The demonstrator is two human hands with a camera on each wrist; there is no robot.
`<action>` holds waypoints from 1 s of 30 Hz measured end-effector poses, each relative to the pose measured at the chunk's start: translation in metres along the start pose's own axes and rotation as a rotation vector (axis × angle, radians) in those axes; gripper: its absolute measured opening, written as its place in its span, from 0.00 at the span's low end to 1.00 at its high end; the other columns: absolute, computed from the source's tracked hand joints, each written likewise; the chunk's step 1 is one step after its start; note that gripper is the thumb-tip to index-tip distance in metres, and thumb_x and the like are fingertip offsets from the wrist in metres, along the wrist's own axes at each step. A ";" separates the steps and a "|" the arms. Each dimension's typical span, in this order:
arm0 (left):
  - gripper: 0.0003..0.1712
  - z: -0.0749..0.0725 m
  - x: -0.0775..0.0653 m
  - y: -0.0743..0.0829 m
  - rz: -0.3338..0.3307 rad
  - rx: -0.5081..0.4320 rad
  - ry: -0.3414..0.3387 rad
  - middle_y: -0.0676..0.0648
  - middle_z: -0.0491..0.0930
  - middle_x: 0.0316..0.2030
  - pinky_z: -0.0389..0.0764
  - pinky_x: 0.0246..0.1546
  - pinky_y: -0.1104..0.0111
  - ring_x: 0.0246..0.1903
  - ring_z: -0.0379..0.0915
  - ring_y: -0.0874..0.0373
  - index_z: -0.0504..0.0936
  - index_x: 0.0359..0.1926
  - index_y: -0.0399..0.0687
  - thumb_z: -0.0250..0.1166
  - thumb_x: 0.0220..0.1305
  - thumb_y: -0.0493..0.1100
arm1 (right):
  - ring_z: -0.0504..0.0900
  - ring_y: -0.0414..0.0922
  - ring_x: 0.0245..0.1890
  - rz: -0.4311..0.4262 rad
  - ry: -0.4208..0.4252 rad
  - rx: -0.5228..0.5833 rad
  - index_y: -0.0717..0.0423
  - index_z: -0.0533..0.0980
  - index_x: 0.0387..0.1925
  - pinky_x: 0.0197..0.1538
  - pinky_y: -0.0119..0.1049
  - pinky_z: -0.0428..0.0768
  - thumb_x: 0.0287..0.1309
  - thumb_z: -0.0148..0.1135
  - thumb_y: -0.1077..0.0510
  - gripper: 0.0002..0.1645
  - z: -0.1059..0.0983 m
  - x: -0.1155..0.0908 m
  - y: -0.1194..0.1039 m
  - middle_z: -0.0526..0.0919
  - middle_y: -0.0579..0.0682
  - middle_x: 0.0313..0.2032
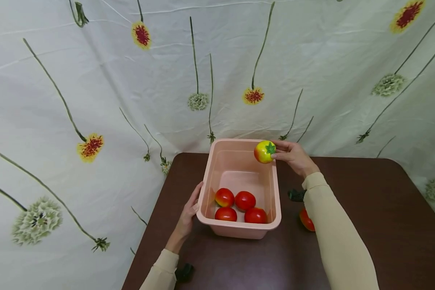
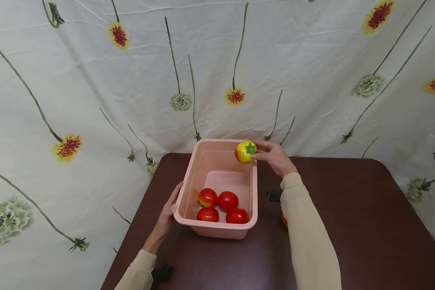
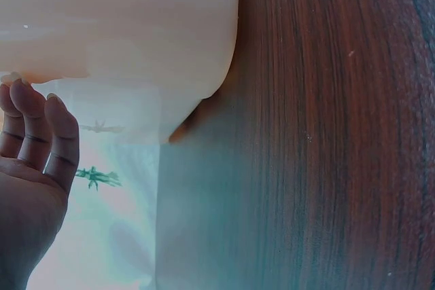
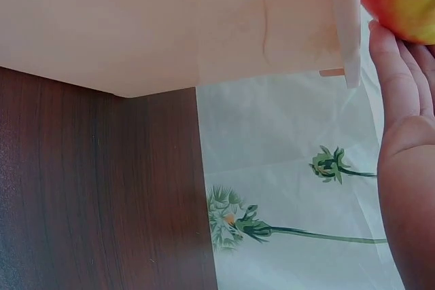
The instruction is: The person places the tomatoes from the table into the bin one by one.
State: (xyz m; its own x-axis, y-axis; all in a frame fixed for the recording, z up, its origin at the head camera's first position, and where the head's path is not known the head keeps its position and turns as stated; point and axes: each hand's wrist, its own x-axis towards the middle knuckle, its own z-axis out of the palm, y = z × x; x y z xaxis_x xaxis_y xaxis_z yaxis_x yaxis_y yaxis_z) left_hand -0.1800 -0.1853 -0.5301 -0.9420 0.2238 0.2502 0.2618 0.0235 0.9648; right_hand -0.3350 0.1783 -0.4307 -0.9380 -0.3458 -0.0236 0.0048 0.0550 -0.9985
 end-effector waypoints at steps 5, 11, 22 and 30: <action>0.40 0.001 -0.001 0.000 -0.008 0.006 -0.006 0.48 0.49 0.76 0.52 0.67 0.36 0.71 0.52 0.39 0.51 0.76 0.61 0.48 0.62 0.49 | 0.81 0.35 0.48 0.010 0.011 0.001 0.62 0.66 0.67 0.52 0.27 0.80 0.56 0.67 0.63 0.38 0.002 0.000 0.002 0.80 0.45 0.52; 0.40 0.001 -0.001 0.001 -0.013 0.007 0.000 0.48 0.50 0.76 0.53 0.67 0.36 0.71 0.52 0.39 0.51 0.76 0.61 0.49 0.62 0.49 | 0.78 0.42 0.58 0.026 -0.008 -0.004 0.60 0.65 0.69 0.59 0.32 0.77 0.56 0.67 0.64 0.39 0.002 0.000 0.001 0.71 0.57 0.66; 0.40 0.000 0.000 -0.001 -0.022 0.007 0.020 0.49 0.50 0.76 0.53 0.67 0.36 0.70 0.54 0.39 0.52 0.75 0.63 0.49 0.61 0.50 | 0.67 0.55 0.68 0.000 -0.050 0.012 0.60 0.62 0.70 0.59 0.33 0.75 0.61 0.60 0.66 0.37 -0.005 -0.003 0.005 0.65 0.61 0.69; 0.40 0.001 0.000 0.001 -0.009 0.015 0.011 0.48 0.50 0.76 0.53 0.67 0.36 0.70 0.53 0.40 0.52 0.76 0.61 0.48 0.62 0.49 | 0.70 0.49 0.68 -0.022 -0.043 -0.014 0.60 0.62 0.70 0.66 0.38 0.68 0.62 0.61 0.61 0.36 -0.012 -0.011 0.011 0.65 0.61 0.70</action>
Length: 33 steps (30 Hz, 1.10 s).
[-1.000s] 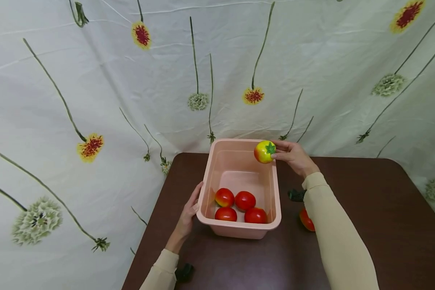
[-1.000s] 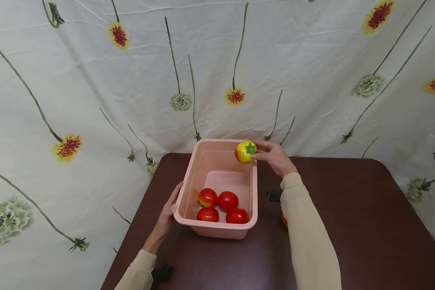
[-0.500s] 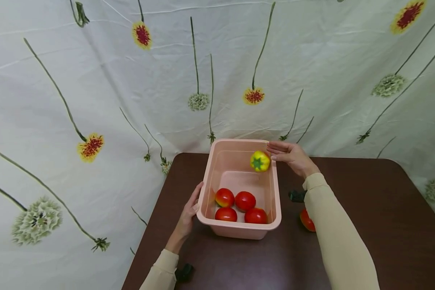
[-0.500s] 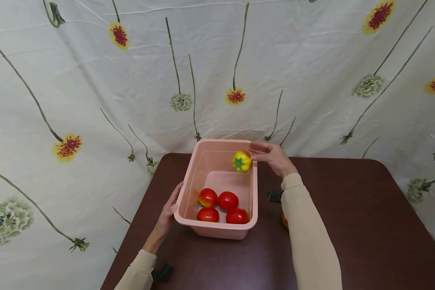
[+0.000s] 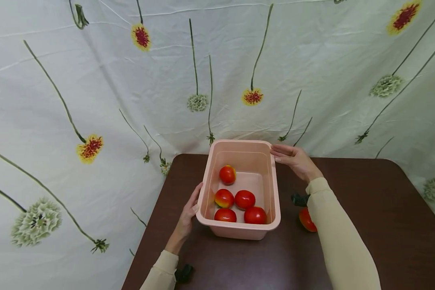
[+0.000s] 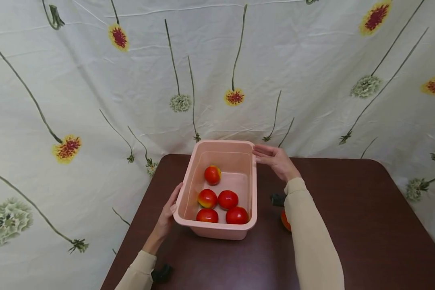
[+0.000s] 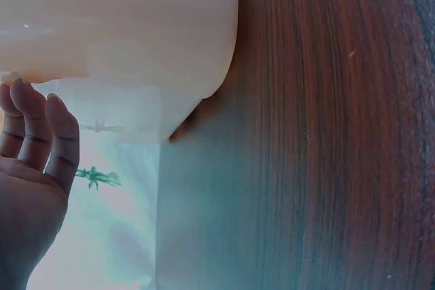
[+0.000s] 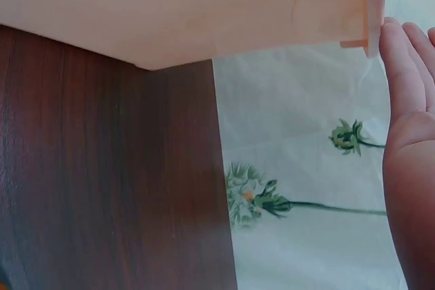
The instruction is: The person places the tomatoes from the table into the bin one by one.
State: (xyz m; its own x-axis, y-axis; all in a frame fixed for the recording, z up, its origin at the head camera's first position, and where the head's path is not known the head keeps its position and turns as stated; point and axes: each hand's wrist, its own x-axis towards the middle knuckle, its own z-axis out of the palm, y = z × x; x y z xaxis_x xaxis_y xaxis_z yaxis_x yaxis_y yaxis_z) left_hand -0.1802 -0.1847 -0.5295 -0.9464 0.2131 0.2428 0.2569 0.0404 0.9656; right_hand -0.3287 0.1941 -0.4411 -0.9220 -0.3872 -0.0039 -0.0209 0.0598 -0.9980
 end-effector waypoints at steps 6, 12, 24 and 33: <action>0.40 -0.001 0.000 0.001 0.015 -0.007 -0.005 0.48 0.49 0.77 0.48 0.68 0.35 0.72 0.47 0.40 0.51 0.76 0.59 0.48 0.62 0.49 | 0.68 0.49 0.69 0.020 0.017 -0.042 0.61 0.60 0.71 0.68 0.40 0.67 0.64 0.60 0.60 0.37 -0.012 -0.010 0.004 0.63 0.62 0.71; 0.40 -0.001 -0.001 0.000 0.009 -0.010 -0.005 0.48 0.49 0.76 0.49 0.68 0.35 0.72 0.48 0.42 0.51 0.76 0.59 0.48 0.62 0.47 | 0.69 0.49 0.69 0.052 0.002 -0.076 0.61 0.60 0.71 0.66 0.38 0.69 0.64 0.59 0.58 0.37 -0.023 -0.017 0.014 0.64 0.62 0.70; 0.40 0.000 0.000 0.001 -0.002 -0.022 0.000 0.49 0.50 0.76 0.50 0.68 0.36 0.71 0.50 0.41 0.52 0.76 0.61 0.48 0.61 0.48 | 0.66 0.57 0.68 0.136 -0.011 -0.146 0.60 0.63 0.70 0.66 0.44 0.68 0.65 0.58 0.55 0.35 -0.045 -0.041 0.048 0.67 0.62 0.68; 0.40 0.000 0.001 0.000 -0.004 -0.021 -0.009 0.48 0.49 0.76 0.62 0.68 0.61 0.70 0.53 0.43 0.51 0.76 0.60 0.48 0.62 0.49 | 0.72 0.50 0.66 0.164 -0.041 -0.120 0.64 0.61 0.70 0.64 0.34 0.71 0.66 0.57 0.56 0.35 -0.062 -0.063 0.066 0.67 0.63 0.68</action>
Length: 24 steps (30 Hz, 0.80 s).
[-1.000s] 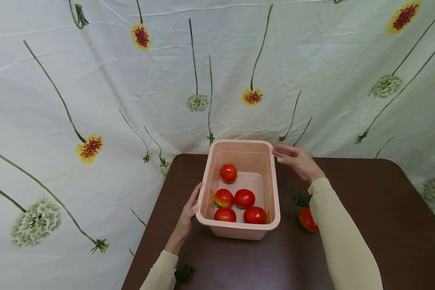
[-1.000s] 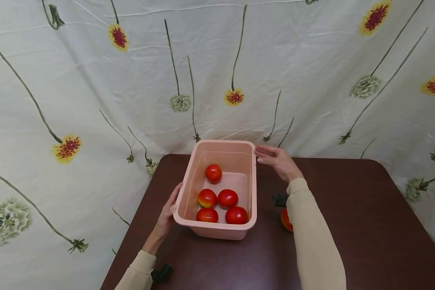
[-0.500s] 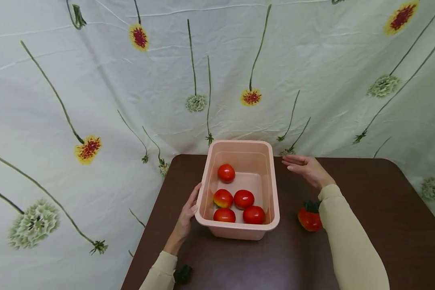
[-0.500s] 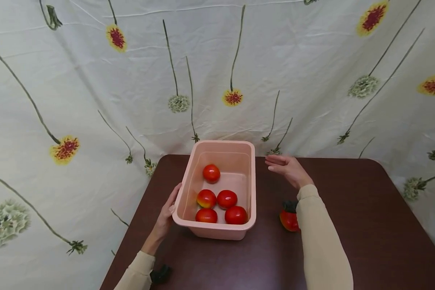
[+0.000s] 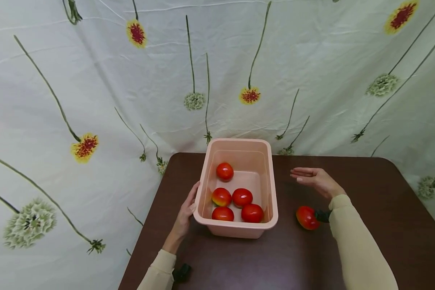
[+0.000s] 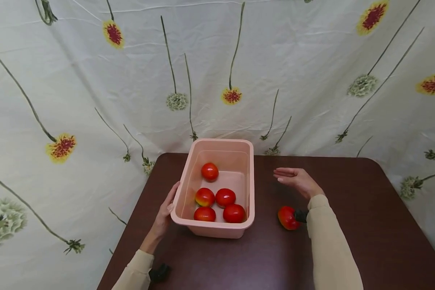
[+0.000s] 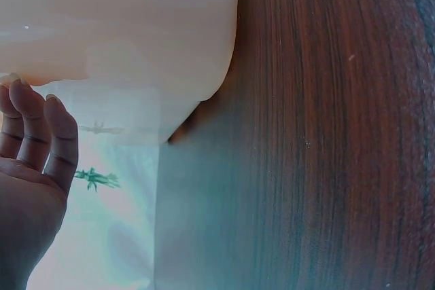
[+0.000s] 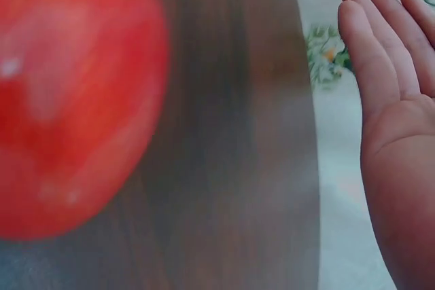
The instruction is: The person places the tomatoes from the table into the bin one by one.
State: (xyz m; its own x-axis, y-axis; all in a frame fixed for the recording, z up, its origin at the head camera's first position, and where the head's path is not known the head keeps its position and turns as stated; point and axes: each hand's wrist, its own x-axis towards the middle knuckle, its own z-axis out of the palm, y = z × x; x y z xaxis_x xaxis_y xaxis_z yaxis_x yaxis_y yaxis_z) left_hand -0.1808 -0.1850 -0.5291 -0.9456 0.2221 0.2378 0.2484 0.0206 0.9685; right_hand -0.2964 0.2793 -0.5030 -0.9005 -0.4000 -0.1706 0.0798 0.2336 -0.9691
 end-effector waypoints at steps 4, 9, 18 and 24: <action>0.40 0.002 0.001 0.001 -0.006 0.005 -0.011 0.47 0.49 0.76 0.56 0.69 0.45 0.70 0.53 0.43 0.51 0.76 0.59 0.47 0.62 0.49 | 0.75 0.46 0.64 0.009 0.003 0.005 0.66 0.60 0.70 0.57 0.24 0.75 0.66 0.57 0.57 0.35 -0.004 -0.011 0.018 0.68 0.64 0.67; 0.40 0.004 0.001 0.001 -0.011 0.006 -0.015 0.48 0.49 0.76 0.55 0.69 0.44 0.71 0.53 0.42 0.51 0.76 0.60 0.48 0.62 0.49 | 0.78 0.40 0.61 0.022 -0.007 0.027 0.67 0.58 0.70 0.56 0.24 0.76 0.66 0.56 0.58 0.36 -0.008 -0.028 0.045 0.69 0.61 0.66; 0.41 0.003 0.004 0.001 0.010 0.006 -0.011 0.47 0.48 0.77 0.57 0.69 0.56 0.71 0.50 0.45 0.50 0.76 0.58 0.47 0.62 0.47 | 0.79 0.34 0.58 -0.044 -0.091 0.238 0.76 0.51 0.70 0.56 0.22 0.75 0.67 0.49 0.67 0.35 -0.016 -0.056 0.077 0.79 0.41 0.59; 0.41 0.002 0.004 -0.001 0.012 -0.010 -0.006 0.47 0.48 0.77 0.57 0.68 0.61 0.71 0.49 0.48 0.50 0.76 0.57 0.47 0.61 0.46 | 0.76 0.35 0.62 -0.124 -0.177 0.404 0.75 0.49 0.70 0.59 0.26 0.74 0.68 0.42 0.72 0.32 -0.013 -0.068 0.093 0.78 0.43 0.62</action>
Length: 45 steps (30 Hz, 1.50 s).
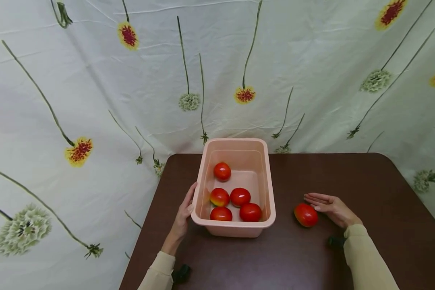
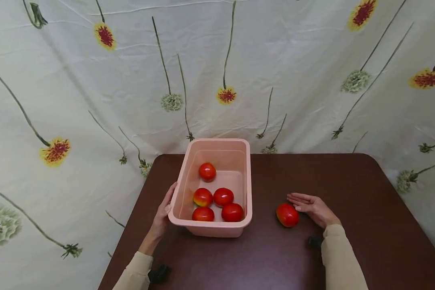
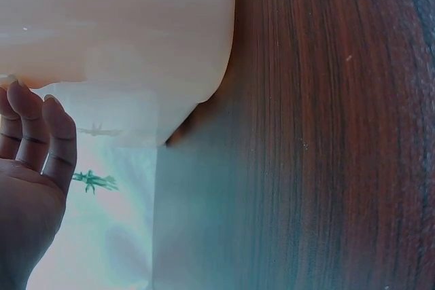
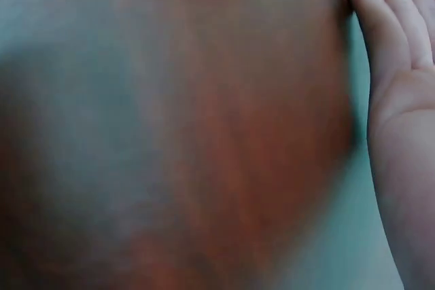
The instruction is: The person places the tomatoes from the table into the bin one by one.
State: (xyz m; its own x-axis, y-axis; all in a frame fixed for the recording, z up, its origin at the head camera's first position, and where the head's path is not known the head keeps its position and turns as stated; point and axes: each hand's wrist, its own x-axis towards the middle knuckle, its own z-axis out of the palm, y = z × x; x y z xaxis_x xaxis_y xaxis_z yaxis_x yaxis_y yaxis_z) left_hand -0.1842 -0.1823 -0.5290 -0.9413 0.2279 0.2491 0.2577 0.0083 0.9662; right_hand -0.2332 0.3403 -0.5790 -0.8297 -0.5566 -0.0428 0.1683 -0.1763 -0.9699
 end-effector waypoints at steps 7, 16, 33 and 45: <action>0.40 -0.003 0.000 0.000 0.022 -0.008 0.000 0.47 0.47 0.77 0.53 0.70 0.55 0.71 0.49 0.53 0.50 0.77 0.55 0.46 0.62 0.45 | 0.73 0.35 0.64 -0.053 -0.042 0.022 0.73 0.51 0.71 0.61 0.26 0.74 0.66 0.44 0.74 0.33 0.007 -0.002 0.007 0.76 0.43 0.64; 0.40 -0.003 -0.001 0.001 0.029 -0.010 0.005 0.46 0.47 0.77 0.47 0.69 0.40 0.72 0.47 0.47 0.50 0.76 0.55 0.46 0.62 0.45 | 0.74 0.32 0.62 -0.036 -0.053 -0.011 0.68 0.56 0.71 0.57 0.31 0.77 0.61 0.50 0.75 0.36 0.014 -0.004 0.011 0.75 0.39 0.64; 0.41 0.000 -0.002 0.000 0.043 0.003 0.002 0.45 0.47 0.77 0.44 0.68 0.36 0.72 0.46 0.43 0.50 0.76 0.55 0.46 0.61 0.45 | 0.81 0.31 0.53 0.053 0.127 -0.168 0.69 0.62 0.68 0.53 0.26 0.79 0.62 0.56 0.68 0.32 0.015 -0.008 0.013 0.81 0.31 0.53; 0.41 -0.001 -0.002 0.000 0.015 0.001 -0.008 0.45 0.47 0.77 0.49 0.68 0.36 0.72 0.47 0.40 0.50 0.77 0.56 0.47 0.62 0.46 | 0.82 0.32 0.50 -0.010 0.197 -0.134 0.59 0.68 0.66 0.52 0.26 0.79 0.66 0.52 0.67 0.27 0.016 -0.009 0.016 0.82 0.32 0.53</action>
State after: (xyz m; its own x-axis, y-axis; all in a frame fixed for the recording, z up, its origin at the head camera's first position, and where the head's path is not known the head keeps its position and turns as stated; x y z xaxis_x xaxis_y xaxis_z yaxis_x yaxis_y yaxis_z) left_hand -0.1825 -0.1842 -0.5298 -0.9356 0.2355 0.2629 0.2717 0.0054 0.9624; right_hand -0.2149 0.3293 -0.5905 -0.9210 -0.3838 -0.0668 0.0989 -0.0645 -0.9930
